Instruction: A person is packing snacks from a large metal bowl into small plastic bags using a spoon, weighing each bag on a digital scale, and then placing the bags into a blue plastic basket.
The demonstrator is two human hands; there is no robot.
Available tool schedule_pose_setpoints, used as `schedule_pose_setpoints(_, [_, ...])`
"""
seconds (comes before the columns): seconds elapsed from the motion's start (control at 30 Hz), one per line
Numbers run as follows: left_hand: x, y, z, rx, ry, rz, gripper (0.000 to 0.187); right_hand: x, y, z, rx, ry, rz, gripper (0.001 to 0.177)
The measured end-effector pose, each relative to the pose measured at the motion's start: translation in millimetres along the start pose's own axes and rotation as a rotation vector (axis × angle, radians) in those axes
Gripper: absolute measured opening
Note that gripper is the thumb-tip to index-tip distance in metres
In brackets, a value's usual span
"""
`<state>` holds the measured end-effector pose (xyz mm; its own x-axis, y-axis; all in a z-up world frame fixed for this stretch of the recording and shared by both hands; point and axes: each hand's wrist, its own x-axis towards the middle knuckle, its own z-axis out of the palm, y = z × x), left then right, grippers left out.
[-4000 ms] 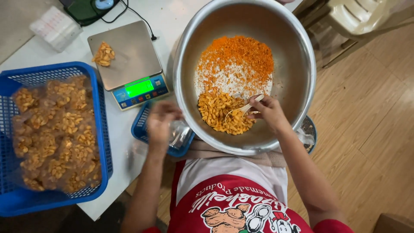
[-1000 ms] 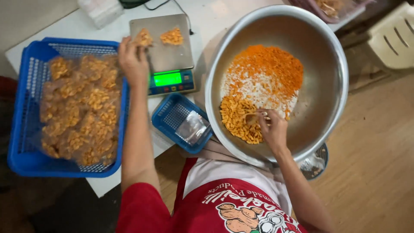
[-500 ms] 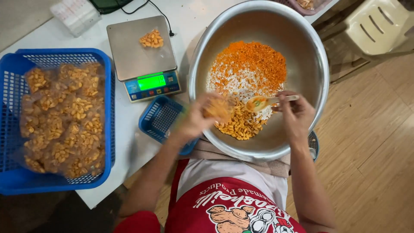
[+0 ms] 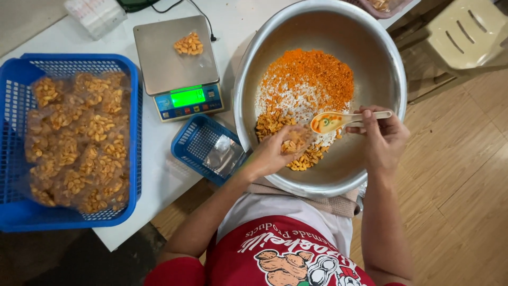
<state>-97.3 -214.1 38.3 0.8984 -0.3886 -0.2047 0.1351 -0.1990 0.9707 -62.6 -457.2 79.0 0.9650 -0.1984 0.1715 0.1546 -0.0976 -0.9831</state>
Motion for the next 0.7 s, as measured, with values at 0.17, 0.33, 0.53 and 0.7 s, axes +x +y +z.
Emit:
schedule_pose_setpoints(0.17, [2.5, -28.9, 8.3, -0.123, 0.063, 0.075, 0.047, -1.8, 1.2, -1.0, -0.008, 0.013, -0.003, 0.018])
schedule_pose_setpoints(0.33, [-89.9, 13.3, -61.2, -0.121, 0.302, 0.074, 0.022, 0.4, 29.5, -19.3, -0.136, 0.04, -0.017, 0.01])
schedule_pose_setpoints(0.53, [-238.0, -87.1, -162.5, 0.67, 1.388, 0.417, 0.016, -25.9, 75.1, -2.9, -0.845, -0.16, -0.367, 0.013])
schedule_pose_setpoints(0.7, [-249.8, -100.8, -152.1, 1.059, 1.302, -0.218, 0.071, -39.1, 81.6, 9.0, -0.797, -0.348, -0.184, 0.011])
